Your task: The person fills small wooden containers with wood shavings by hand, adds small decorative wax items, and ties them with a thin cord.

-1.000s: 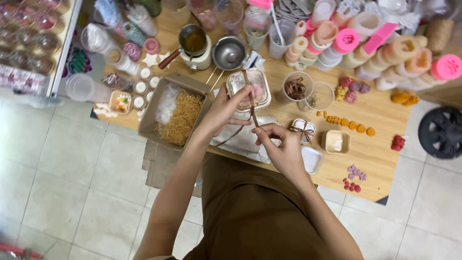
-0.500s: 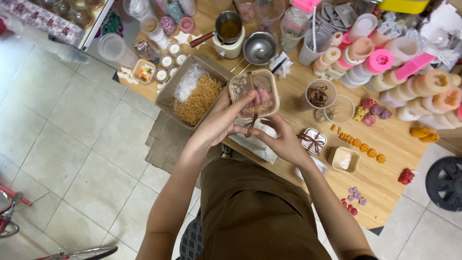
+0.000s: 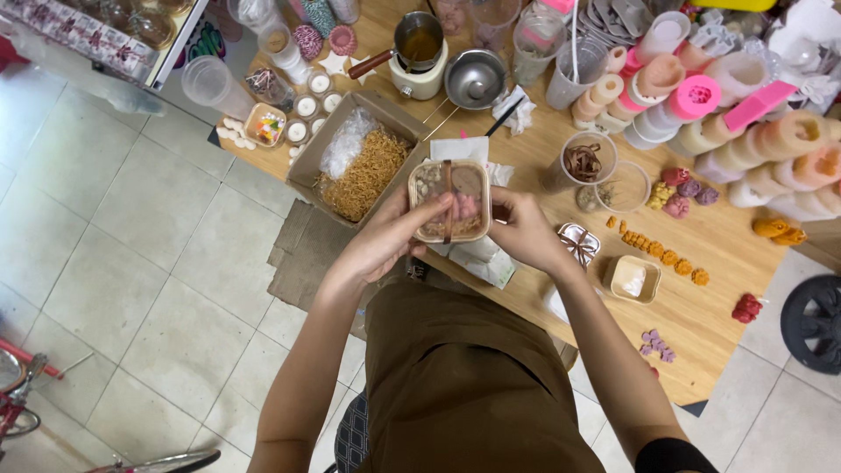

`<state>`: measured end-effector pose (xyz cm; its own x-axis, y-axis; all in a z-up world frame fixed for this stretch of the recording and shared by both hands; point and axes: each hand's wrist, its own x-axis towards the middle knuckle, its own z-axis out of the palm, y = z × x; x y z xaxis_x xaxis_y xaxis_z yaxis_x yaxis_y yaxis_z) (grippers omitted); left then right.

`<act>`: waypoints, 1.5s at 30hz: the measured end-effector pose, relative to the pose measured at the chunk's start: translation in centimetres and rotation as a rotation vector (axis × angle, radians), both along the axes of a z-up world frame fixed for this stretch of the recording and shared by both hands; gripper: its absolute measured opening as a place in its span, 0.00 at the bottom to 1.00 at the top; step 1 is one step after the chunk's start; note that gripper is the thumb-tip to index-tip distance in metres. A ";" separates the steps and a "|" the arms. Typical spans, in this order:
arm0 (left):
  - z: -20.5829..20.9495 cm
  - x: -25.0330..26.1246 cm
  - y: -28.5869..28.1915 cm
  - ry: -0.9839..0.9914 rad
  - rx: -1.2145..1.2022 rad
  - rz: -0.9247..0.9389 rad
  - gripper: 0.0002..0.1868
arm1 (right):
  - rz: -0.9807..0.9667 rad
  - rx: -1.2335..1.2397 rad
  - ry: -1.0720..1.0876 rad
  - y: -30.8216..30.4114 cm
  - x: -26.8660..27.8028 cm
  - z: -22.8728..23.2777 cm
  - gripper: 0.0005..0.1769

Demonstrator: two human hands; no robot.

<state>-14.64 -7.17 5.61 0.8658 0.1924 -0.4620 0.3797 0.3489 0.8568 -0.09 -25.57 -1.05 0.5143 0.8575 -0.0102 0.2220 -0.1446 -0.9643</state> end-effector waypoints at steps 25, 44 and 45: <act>0.1 -0.2 4.3 0.157 -0.126 -0.254 0.34 | 0.458 -0.190 0.665 0.1 1.0 -0.8 0.25; -2.1 2.8 3.6 0.279 0.129 -0.355 0.48 | -0.066 -0.118 0.674 -0.8 -0.9 1.2 0.23; -2.1 3.1 3.5 0.280 0.147 -0.368 0.49 | -0.072 -0.124 0.584 -0.7 -1.2 1.4 0.23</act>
